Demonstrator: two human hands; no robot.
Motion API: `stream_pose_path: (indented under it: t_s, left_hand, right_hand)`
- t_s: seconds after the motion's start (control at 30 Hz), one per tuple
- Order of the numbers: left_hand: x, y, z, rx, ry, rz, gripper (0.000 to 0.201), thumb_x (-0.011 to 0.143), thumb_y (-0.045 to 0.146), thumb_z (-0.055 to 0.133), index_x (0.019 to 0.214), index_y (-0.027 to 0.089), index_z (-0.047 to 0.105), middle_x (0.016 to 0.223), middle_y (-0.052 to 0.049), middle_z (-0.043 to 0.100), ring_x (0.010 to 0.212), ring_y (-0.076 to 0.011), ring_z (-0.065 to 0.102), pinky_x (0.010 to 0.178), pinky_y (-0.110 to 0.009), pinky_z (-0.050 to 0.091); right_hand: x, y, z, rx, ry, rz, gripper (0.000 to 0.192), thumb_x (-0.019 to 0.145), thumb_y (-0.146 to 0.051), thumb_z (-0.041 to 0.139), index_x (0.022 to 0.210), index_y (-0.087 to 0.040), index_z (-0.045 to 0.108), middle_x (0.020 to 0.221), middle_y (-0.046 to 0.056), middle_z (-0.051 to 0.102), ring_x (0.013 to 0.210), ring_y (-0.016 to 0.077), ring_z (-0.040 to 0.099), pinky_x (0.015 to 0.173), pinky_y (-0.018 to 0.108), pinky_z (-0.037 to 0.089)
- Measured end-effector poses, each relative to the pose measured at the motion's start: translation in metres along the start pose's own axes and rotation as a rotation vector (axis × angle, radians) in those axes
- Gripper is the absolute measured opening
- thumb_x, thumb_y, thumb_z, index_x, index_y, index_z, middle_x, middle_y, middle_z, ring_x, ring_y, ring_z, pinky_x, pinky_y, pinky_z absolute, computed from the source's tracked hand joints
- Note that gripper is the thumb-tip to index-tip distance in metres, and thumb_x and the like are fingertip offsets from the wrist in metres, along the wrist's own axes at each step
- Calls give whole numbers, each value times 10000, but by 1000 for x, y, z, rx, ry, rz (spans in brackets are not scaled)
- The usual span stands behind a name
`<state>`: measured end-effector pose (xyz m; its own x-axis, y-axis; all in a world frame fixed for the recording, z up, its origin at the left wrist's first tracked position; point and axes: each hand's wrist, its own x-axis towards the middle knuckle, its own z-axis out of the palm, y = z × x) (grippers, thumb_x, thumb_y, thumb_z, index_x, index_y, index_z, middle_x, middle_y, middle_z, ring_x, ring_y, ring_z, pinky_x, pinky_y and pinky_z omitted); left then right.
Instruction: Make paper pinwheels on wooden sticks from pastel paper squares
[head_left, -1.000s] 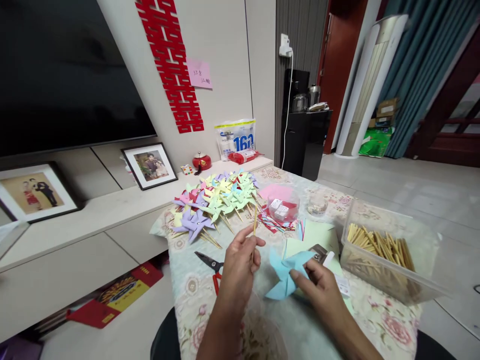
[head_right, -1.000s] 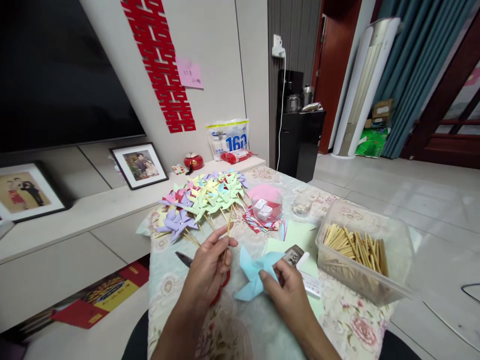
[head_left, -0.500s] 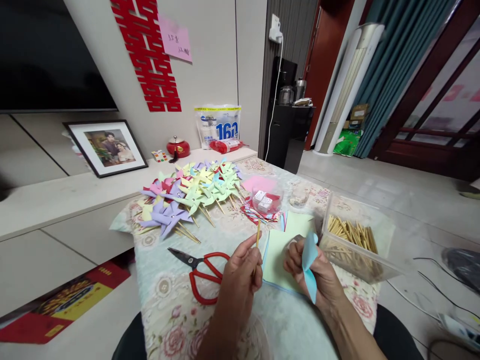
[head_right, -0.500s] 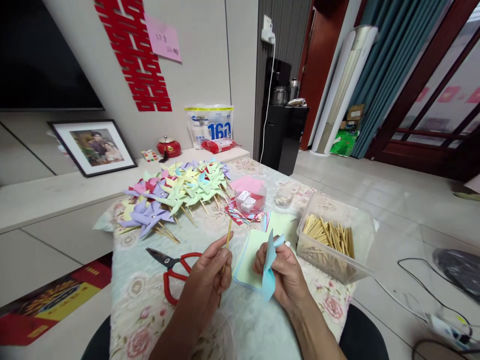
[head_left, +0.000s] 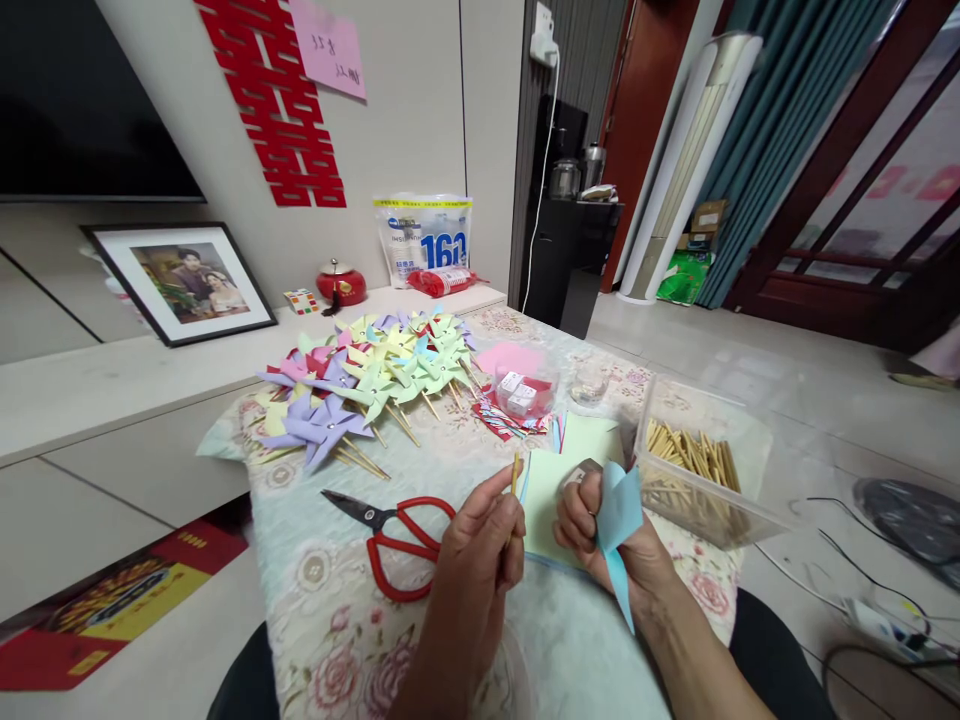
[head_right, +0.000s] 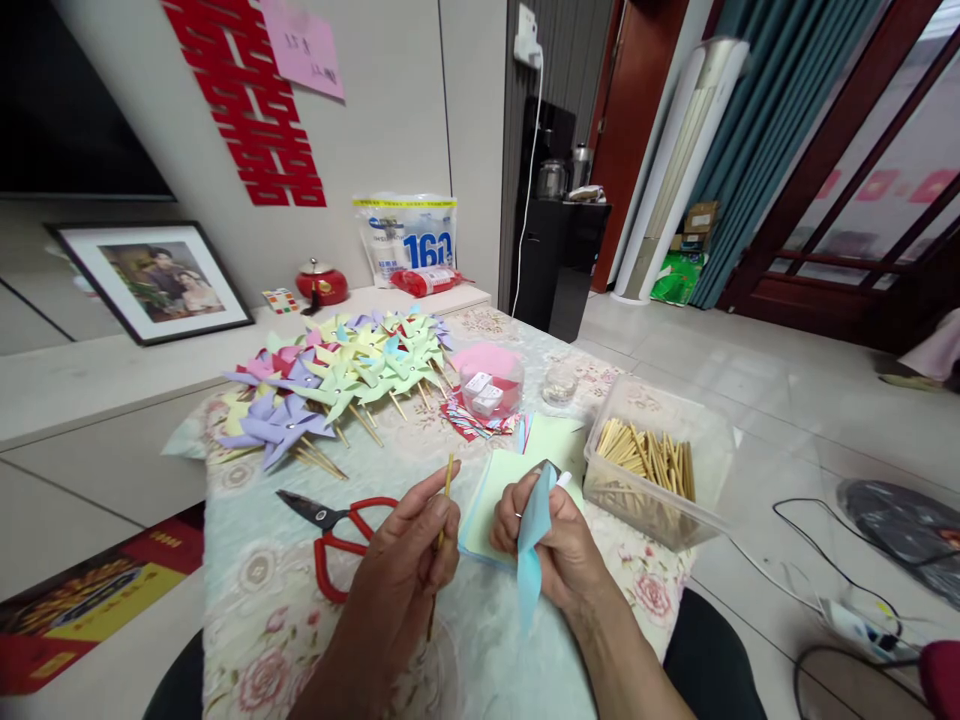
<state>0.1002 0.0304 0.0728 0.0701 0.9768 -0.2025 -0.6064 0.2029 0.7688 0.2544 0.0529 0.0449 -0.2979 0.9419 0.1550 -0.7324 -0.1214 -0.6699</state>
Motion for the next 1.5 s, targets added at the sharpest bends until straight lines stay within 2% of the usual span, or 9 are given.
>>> stream_pose_path:
  t_s: [0.2,0.4,0.5,0.67,0.87,1.0,1.2,1.33,1.5]
  left_hand:
    - [2,-1,1,-5,39,-11,386,677,311,844,1022,168,744,697,17,621,498,-66,512,473,-190,341]
    - [1,-4,-2,47,40,-19,389,740,332,804,1095,185,739,562,61,516,451,-34,383,443,-160,214]
    - [1,-7,-4,80,52,1,400,750,370,793,1098,181,740,555,65,514,433,-28,362,433,-159,211]
    - [4,-12,-3,199,71,85,355,730,356,783,1008,137,755,482,27,576,448,-83,470,445,-179,340]
    - [6,-12,-1,363,148,168,268,698,318,774,907,149,771,467,24,596,429,-102,485,444,-203,371]
    - [4,-12,1,405,208,262,170,686,269,763,833,185,789,570,18,629,483,-107,525,486,-221,402]
    - [2,-13,2,449,158,441,110,725,210,733,808,220,805,789,-24,688,650,-132,608,590,-231,475]
    - [0,-14,4,475,126,449,101,743,197,725,803,232,799,782,-13,672,620,-119,598,565,-218,471]
    - [-3,-14,2,495,72,441,99,763,190,724,819,230,795,805,-25,676,715,-154,634,618,-230,490]
  right_hand:
    - [-1,-1,4,-26,26,45,322,791,-354,786,634,-199,552,563,-35,505,456,95,340,505,256,318]
    - [-1,-1,8,-41,4,40,382,805,-485,759,632,-202,569,558,-28,502,467,109,396,506,258,312]
    - [-2,0,7,-64,3,39,331,769,-442,800,650,-204,603,578,-17,535,488,119,434,514,264,338]
    - [-3,2,5,-115,-2,0,177,771,-289,803,687,-207,670,672,6,598,584,147,525,591,295,396]
    - [-2,4,6,-173,0,-64,155,810,-274,764,686,-211,695,703,15,611,651,166,543,652,316,406]
    - [-2,7,2,-190,-5,-81,122,779,-247,787,704,-217,696,710,15,613,668,168,542,653,312,407]
    - [-1,7,1,-283,53,-127,152,737,-298,834,711,-220,706,759,22,630,705,173,541,673,312,424]
    - [-1,8,1,-383,58,-176,134,764,-316,822,733,-229,727,799,18,626,762,177,553,745,321,432]
    - [-5,12,-2,-506,50,-244,76,831,-314,772,800,-252,740,844,27,643,784,190,584,758,338,463]
